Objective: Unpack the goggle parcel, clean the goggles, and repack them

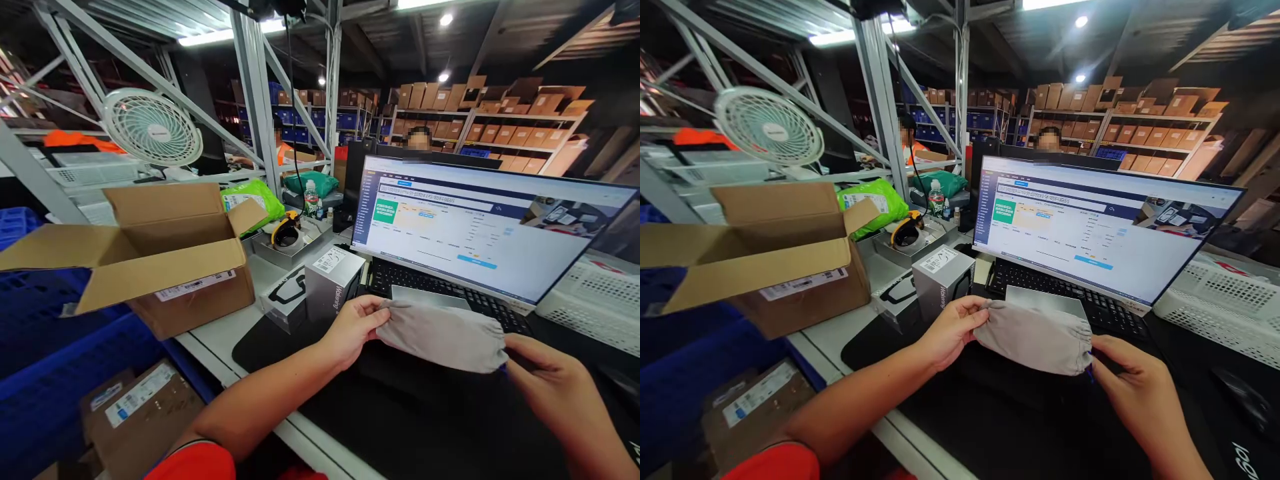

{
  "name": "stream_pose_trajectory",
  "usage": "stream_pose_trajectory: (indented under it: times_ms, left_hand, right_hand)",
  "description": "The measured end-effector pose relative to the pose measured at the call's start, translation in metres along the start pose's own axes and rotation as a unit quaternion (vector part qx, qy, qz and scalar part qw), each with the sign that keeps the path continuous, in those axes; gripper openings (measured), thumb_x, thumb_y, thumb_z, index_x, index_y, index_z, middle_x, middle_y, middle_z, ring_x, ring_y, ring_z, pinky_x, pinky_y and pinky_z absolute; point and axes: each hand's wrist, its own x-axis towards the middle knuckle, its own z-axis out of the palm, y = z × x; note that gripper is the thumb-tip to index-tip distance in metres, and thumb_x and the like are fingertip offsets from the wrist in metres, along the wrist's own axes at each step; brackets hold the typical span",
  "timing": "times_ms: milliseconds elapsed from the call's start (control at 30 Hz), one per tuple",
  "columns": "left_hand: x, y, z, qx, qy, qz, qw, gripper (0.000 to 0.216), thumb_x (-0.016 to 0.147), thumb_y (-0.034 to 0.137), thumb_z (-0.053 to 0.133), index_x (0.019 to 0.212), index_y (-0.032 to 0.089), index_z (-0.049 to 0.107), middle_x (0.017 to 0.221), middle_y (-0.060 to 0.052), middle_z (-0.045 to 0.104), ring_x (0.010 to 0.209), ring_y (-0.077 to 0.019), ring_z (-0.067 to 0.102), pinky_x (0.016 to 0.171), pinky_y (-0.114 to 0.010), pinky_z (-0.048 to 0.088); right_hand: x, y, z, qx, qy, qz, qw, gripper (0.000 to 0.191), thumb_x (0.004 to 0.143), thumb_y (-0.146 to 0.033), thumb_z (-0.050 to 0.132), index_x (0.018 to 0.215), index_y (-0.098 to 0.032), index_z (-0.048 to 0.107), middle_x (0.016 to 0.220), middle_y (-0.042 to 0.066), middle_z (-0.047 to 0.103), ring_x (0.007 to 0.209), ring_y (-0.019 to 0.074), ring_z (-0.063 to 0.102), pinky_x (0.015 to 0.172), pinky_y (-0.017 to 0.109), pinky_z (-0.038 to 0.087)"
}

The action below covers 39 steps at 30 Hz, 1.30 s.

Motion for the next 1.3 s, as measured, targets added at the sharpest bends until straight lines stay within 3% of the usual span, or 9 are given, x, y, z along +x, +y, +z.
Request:
stream_pose_trajectory:
  times_ms: [200, 433, 600, 700, 767, 900, 967, 1133, 1300]
  left_hand:
    - [-0.008, -0.006, -0.006, 0.046, 0.058, 0.059, 0.996, 0.05, 0.049, 0.045, 0.098, 0.071, 0.014, 0.066, 0.067, 0.002, 0.063, 0.059, -0.0079, 0.054, 0.056, -0.018, 0.043]
    - [-0.01, -0.011, -0.01, 0.146, 0.02, 0.106, 0.983, 0.041, 0.068, 0.048, 0.089, 0.086, 0.018, 0.069, 0.08, -0.001, 0.068, 0.073, -0.0112, 0.06, 0.067, -0.018, 0.048]
    - [-0.006, -0.007, -0.027, 0.226, -0.018, 0.107, 0.968, 0.03, 0.076, 0.042, 0.082, 0.09, 0.021, 0.066, 0.085, -0.001, 0.068, 0.075, -0.0137, 0.062, 0.066, -0.02, 0.05]
    - [-0.001, -0.009, -0.047, 0.398, -0.078, 0.157, 0.9, 0.013, 0.082, 0.033, 0.07, 0.088, 0.021, 0.066, 0.094, -0.005, 0.07, 0.085, -0.0201, 0.068, 0.075, -0.03, 0.056]
    - [0.0, -0.013, -0.057, 0.547, -0.1, 0.242, 0.795, 0.01, 0.085, 0.024, 0.06, 0.091, 0.023, 0.068, 0.105, -0.007, 0.072, 0.1, -0.0274, 0.068, 0.09, -0.044, 0.055]
    - [-0.005, -0.018, -0.052, 0.734, -0.067, 0.416, 0.532, 0.025, 0.09, 0.017, 0.051, 0.105, 0.021, 0.07, 0.127, -0.014, 0.067, 0.122, -0.0379, 0.059, 0.108, -0.065, 0.041]
    - [-0.013, -0.014, -0.037, 0.754, -0.044, 0.459, 0.467, 0.03, 0.093, 0.02, 0.053, 0.119, 0.016, 0.066, 0.141, -0.02, 0.057, 0.127, -0.0398, 0.055, 0.11, -0.064, 0.04]
    - [-0.032, -0.008, -0.003, 0.724, -0.089, 0.503, 0.464, 0.039, 0.094, 0.025, 0.059, 0.132, 0.016, 0.059, 0.135, -0.016, 0.061, 0.119, -0.0315, 0.059, 0.102, -0.049, 0.049]
    - [-0.026, -0.024, 0.002, 0.783, -0.185, 0.301, 0.512, 0.034, 0.089, 0.03, 0.066, 0.121, 0.017, 0.068, 0.119, -0.013, 0.07, 0.106, -0.0317, 0.066, 0.091, -0.048, 0.056]
  right_hand:
    - [0.013, -0.003, -0.031, 0.055, -0.028, -0.004, 0.998, 0.018, 0.079, -0.044, 0.08, 0.086, -0.027, 0.083, 0.089, 0.005, 0.078, 0.079, 0.0226, 0.073, 0.07, 0.028, 0.061]
    - [0.014, 0.004, -0.065, 0.162, -0.018, 0.092, 0.982, 0.018, 0.071, -0.041, 0.088, 0.082, -0.026, 0.083, 0.08, 0.004, 0.077, 0.074, 0.0205, 0.072, 0.07, 0.028, 0.059]
    - [0.012, 0.025, -0.093, 0.229, 0.096, 0.139, 0.959, 0.027, 0.063, -0.044, 0.092, 0.078, -0.024, 0.082, 0.07, 0.003, 0.075, 0.062, 0.017, 0.069, 0.061, 0.028, 0.059]
    - [0.012, 0.035, -0.108, 0.245, 0.202, 0.143, 0.937, 0.03, 0.058, -0.042, 0.094, 0.078, -0.025, 0.082, 0.073, 0.001, 0.076, 0.063, 0.0163, 0.07, 0.064, 0.028, 0.06]
    - [0.012, 0.038, -0.112, 0.214, 0.242, 0.13, 0.937, 0.027, 0.057, -0.037, 0.093, 0.079, -0.025, 0.082, 0.077, 0.001, 0.077, 0.07, 0.0177, 0.072, 0.069, 0.03, 0.061]
    - [0.016, 0.033, -0.1, 0.108, 0.236, 0.069, 0.963, 0.015, 0.065, -0.03, 0.086, 0.079, -0.026, 0.082, 0.079, 0.001, 0.077, 0.075, 0.019, 0.071, 0.071, 0.031, 0.059]
    - [0.018, 0.028, -0.09, 0.084, 0.221, 0.039, 0.971, 0.011, 0.068, -0.028, 0.084, 0.079, -0.027, 0.082, 0.079, 0.001, 0.077, 0.076, 0.0194, 0.071, 0.07, 0.031, 0.058]
    - [0.02, 0.014, -0.067, 0.078, 0.202, 0.004, 0.976, 0.009, 0.073, -0.024, 0.08, 0.081, -0.028, 0.082, 0.082, 0.001, 0.078, 0.079, 0.0203, 0.072, 0.072, 0.033, 0.058]
    - [0.015, -0.004, -0.046, 0.068, 0.2, -0.023, 0.977, 0.009, 0.078, -0.021, 0.078, 0.083, -0.028, 0.081, 0.084, 0.0, 0.078, 0.08, 0.0188, 0.072, 0.072, 0.031, 0.059]
